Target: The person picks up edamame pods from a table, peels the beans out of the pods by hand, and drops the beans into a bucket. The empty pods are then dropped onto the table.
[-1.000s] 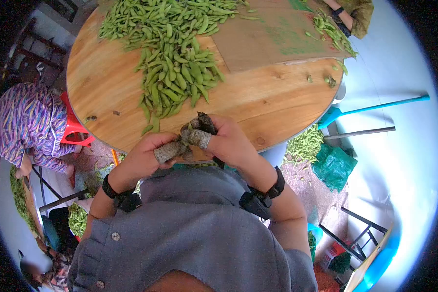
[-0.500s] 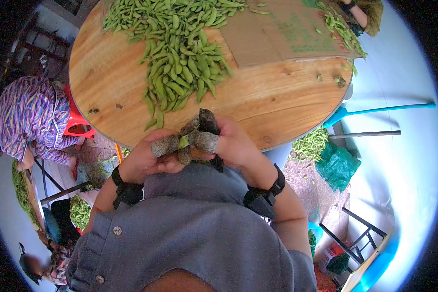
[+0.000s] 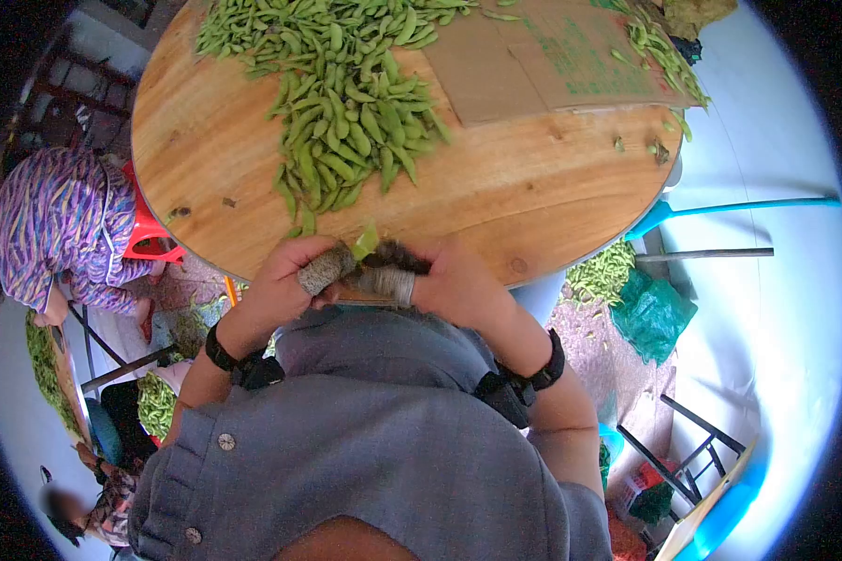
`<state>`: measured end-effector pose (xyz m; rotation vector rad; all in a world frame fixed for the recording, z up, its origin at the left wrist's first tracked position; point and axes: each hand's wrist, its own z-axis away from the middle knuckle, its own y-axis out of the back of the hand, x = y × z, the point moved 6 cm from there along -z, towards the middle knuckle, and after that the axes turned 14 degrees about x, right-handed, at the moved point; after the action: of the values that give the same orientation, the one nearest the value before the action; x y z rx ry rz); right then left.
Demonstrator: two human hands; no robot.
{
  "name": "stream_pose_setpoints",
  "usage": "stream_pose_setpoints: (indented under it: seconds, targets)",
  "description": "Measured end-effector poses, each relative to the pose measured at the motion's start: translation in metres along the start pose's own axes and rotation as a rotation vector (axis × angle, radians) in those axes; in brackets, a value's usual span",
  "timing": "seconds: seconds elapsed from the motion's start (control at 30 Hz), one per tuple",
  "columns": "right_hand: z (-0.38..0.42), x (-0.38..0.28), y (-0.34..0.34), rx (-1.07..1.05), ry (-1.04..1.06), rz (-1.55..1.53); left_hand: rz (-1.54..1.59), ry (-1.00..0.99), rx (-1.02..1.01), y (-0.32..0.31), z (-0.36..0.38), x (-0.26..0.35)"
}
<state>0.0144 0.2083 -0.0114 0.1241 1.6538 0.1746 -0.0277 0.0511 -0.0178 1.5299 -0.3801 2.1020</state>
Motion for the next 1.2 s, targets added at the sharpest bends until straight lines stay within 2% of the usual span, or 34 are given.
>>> stream_pose_setpoints:
  seconds: [0.07,0.1,0.13,0.17,0.2,0.23,0.27,0.37,0.43,0.47,0.53,0.67,0.77,0.83,0.93,1.07,1.1,1.17,1.2]
  targets:
    - [-0.001,0.016,-0.002,-0.042,-0.558,-0.381,0.056,0.026,-0.043,-0.007,-0.001,-0.001]
    - [-0.001,0.017,-0.004,-0.042,-0.557,-0.378,0.185,0.135,-0.054,-0.009,0.0,-0.003]
    - [-0.001,0.018,-0.009,-0.001,-0.544,-0.578,0.313,0.243,-0.064,-0.012,0.001,-0.006]
    - [-0.002,0.019,-0.013,0.04,-0.528,-0.777,0.314,0.241,-0.061,-0.015,0.002,-0.005]
    - [-0.002,0.021,-0.019,0.036,-0.527,-0.778,0.581,0.3,-0.168,-0.024,0.006,-0.001]
    - [-0.001,0.018,-0.025,0.021,-0.502,-0.915,0.85,0.36,-0.275,-0.031,0.011,0.005]
    - [0.0,0.015,-0.029,0.006,-0.474,-1.051,0.851,0.363,-0.272,-0.03,0.012,0.006]
    - [0.001,0.02,-0.024,0.076,-0.504,-0.999,0.877,0.409,-0.294,-0.029,0.012,0.007]
    - [0.001,0.019,-0.013,0.091,-0.535,-0.937,0.168,0.024,-0.037,-0.013,-0.002,0.001]
    - [0.001,0.02,-0.011,0.102,-0.567,-0.874,0.17,0.023,-0.031,-0.011,-0.004,-0.001]
    - [0.003,0.02,-0.011,0.131,-0.558,-0.818,-0.333,-0.565,0.112,-0.005,0.001,0.022]
    - [0.001,0.017,-0.014,0.208,-0.577,-0.686,-0.397,-0.637,0.165,-0.009,0.004,0.034]
    - [0.001,0.022,-0.016,0.22,-0.621,-0.754,-0.439,-0.549,0.158,-0.009,0.004,0.029]
    - [0.001,0.023,-0.016,0.237,-0.635,-0.768,-0.563,-0.635,0.19,-0.011,0.005,0.033]
    - [0.003,0.031,-0.019,0.254,-0.645,-0.799,-0.713,-0.652,0.212,-0.013,0.007,0.032]
    - [0.002,0.029,-0.02,0.225,-0.623,-0.81,-0.733,-0.68,0.211,-0.015,0.009,0.03]
    - [0.003,0.03,-0.02,0.225,-0.623,-0.811,-0.657,-0.684,0.194,-0.015,0.009,0.032]
    - [0.003,0.027,-0.019,0.225,-0.489,-0.728,-0.582,-0.689,0.178,-0.012,0.011,0.033]
    - [0.003,0.026,-0.019,0.225,-0.488,-0.729,-0.146,-0.286,0.062,-0.008,0.006,0.015]
